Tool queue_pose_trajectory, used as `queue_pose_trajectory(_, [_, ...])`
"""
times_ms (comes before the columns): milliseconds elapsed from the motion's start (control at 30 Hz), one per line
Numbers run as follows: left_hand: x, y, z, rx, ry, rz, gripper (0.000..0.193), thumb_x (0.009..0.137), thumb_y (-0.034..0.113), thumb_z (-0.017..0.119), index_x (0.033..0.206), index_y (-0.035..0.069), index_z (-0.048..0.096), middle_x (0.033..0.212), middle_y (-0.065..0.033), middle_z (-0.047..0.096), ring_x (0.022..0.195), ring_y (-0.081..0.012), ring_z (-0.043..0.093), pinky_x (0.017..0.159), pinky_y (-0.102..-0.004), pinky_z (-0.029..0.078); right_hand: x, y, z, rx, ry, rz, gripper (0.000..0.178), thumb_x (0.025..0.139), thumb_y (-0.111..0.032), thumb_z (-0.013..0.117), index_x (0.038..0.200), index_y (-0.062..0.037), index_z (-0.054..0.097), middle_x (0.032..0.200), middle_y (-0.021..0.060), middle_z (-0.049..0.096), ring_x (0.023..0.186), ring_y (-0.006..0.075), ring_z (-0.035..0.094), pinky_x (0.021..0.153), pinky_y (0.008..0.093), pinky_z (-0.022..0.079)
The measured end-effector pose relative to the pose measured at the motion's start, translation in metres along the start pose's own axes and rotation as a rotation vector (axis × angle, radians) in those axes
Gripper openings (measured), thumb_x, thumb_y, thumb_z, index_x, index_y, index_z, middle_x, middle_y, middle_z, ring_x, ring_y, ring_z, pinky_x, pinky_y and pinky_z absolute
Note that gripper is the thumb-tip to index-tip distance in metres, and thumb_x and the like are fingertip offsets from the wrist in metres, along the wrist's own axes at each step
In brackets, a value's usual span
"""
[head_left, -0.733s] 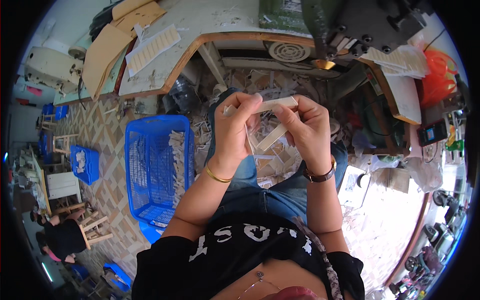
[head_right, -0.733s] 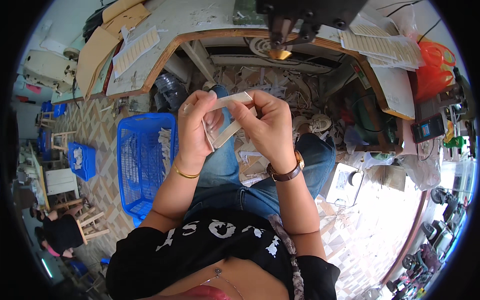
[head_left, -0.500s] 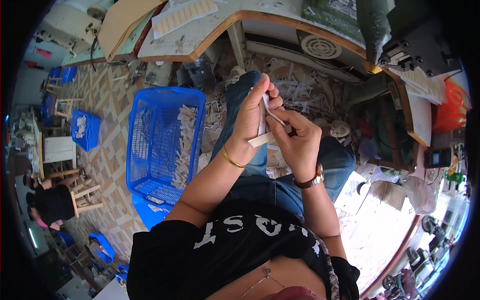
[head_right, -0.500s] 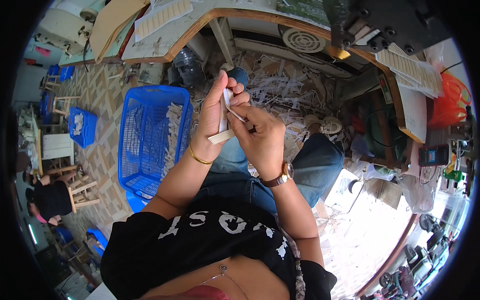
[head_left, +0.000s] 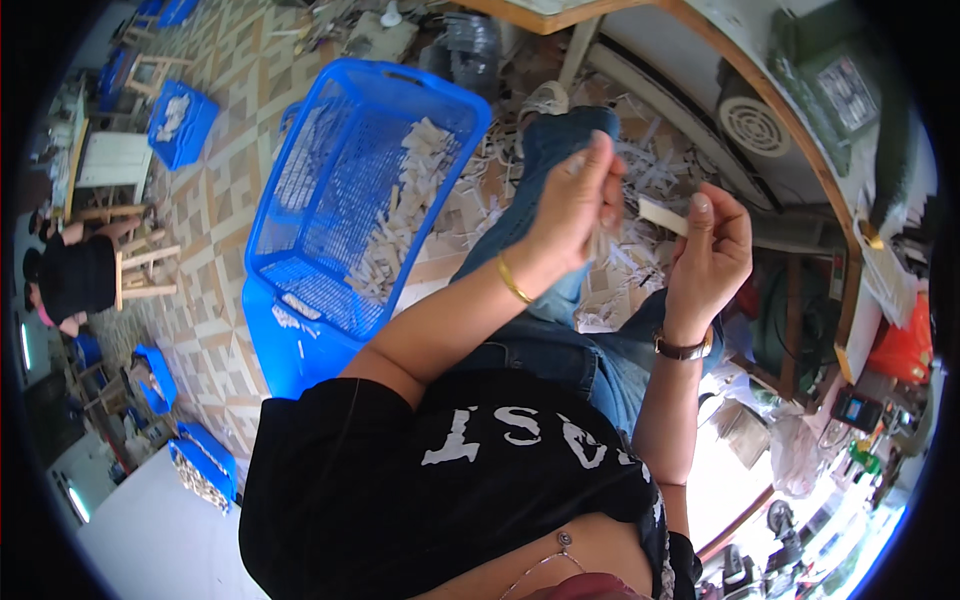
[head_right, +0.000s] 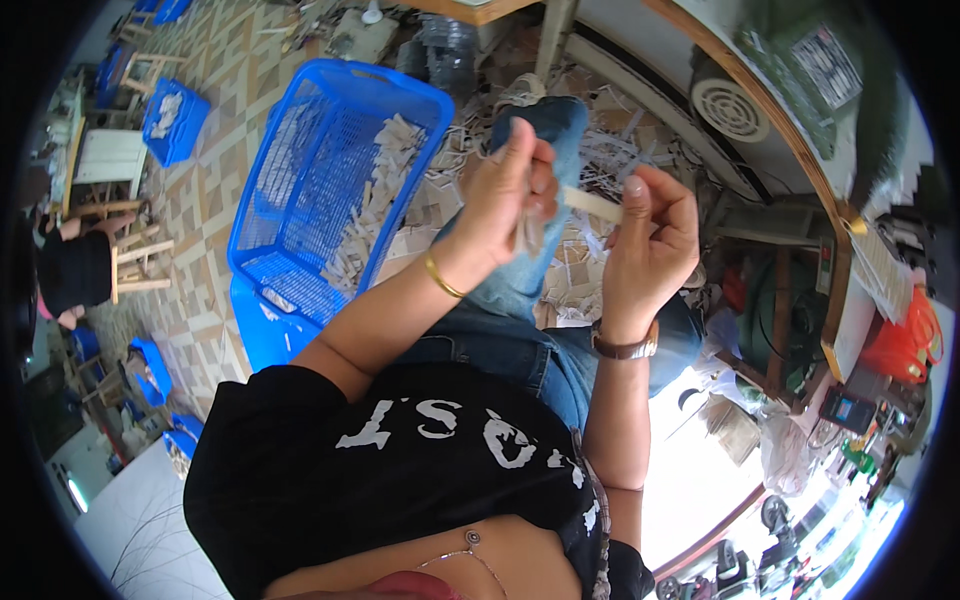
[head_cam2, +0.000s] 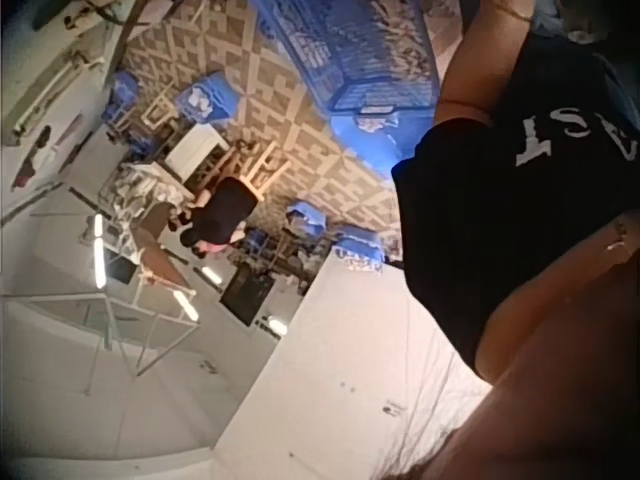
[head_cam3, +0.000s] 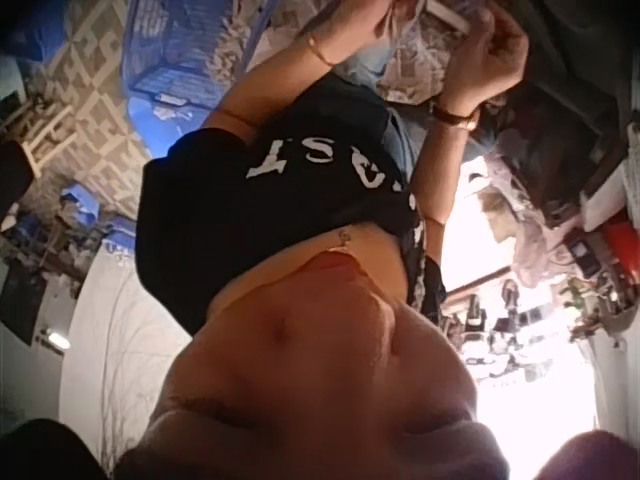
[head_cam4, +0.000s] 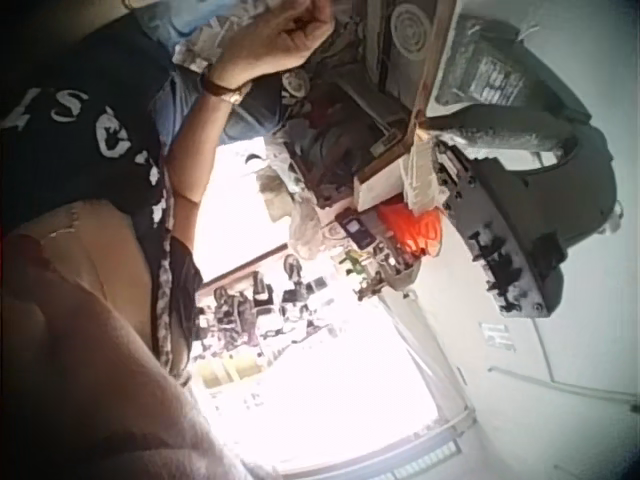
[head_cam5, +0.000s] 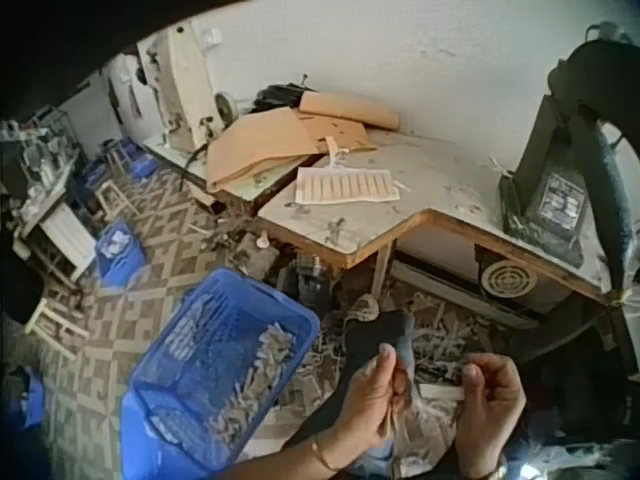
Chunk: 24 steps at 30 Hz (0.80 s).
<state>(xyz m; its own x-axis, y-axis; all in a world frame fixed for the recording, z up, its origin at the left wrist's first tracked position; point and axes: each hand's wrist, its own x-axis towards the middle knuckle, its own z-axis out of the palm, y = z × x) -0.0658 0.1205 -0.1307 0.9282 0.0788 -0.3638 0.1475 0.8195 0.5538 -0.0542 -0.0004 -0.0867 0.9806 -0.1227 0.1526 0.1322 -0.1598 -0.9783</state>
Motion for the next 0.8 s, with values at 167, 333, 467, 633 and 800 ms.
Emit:
queue_pose_trajectory(167, [-0.011, -0.014, -0.004, 0.021, 0.071, 0.176, 0.034, 0.083, 0.038, 0.062, 0.076, 0.006, 0.053, 0.055, 0.0029, 0.044, 0.044, -0.0050, 0.040, 0.040, -0.0196, 0.032, -0.008, 0.015, 0.039, -0.254, -0.018, -0.148, 0.009, 0.085, -0.009, 0.059, 0.091, -0.0020, 0.058, 0.065, -0.0023, 0.051, 0.057, 0.0036, 0.043, 0.051, 0.0187, 0.036])
queue_pose_trajectory(333, [0.006, 0.003, -0.046, -0.031, 0.189, 0.187, 0.036, 0.082, 0.039, 0.063, 0.072, 0.006, 0.053, 0.058, 0.0020, 0.045, 0.049, -0.0051, 0.041, 0.042, -0.0192, 0.033, -0.043, 0.031, 0.068, -0.136, -0.296, -0.085, 0.011, 0.085, -0.011, 0.060, 0.092, -0.0020, 0.059, 0.070, 0.0009, 0.056, 0.059, 0.0051, 0.047, 0.053, 0.0196, 0.040])
queue_pose_trajectory(467, [0.005, 0.013, -0.091, 0.017, 0.281, 0.164, 0.037, 0.082, 0.040, 0.062, 0.075, 0.005, 0.056, 0.065, -0.0014, 0.052, 0.055, -0.0081, 0.046, 0.049, -0.0212, 0.038, -0.050, 0.039, 0.076, -0.283, -0.502, -0.055, 0.012, 0.081, -0.009, 0.062, 0.091, -0.0023, 0.060, 0.072, 0.0053, 0.059, 0.056, 0.0099, 0.051, 0.051, 0.0237, 0.041])
queue_pose_trajectory(633, [0.012, 0.055, -0.209, 0.054, 0.625, 0.296, 0.028, 0.081, 0.032, 0.065, 0.084, 0.005, 0.058, 0.073, -0.0048, 0.058, 0.062, -0.0143, 0.054, 0.056, -0.0281, 0.047, -0.053, 0.061, 0.066, -0.437, -0.789, -0.047, 0.016, 0.080, -0.009, 0.062, 0.094, -0.0013, 0.060, 0.070, 0.0075, 0.060, 0.053, 0.0118, 0.051, 0.050, 0.0245, 0.041])
queue_pose_trajectory(800, [0.019, 0.076, -0.322, -0.142, 0.794, 0.174, 0.019, 0.082, 0.020, 0.064, 0.087, 0.004, 0.054, 0.076, -0.0082, 0.054, 0.068, -0.0231, 0.056, 0.062, -0.0387, 0.050, -0.058, 0.090, 0.064, -0.468, -0.824, 0.067, 0.015, 0.079, -0.008, 0.063, 0.092, -0.0021, 0.060, 0.060, 0.0017, 0.055, 0.049, 0.0066, 0.046, 0.046, 0.0213, 0.038])
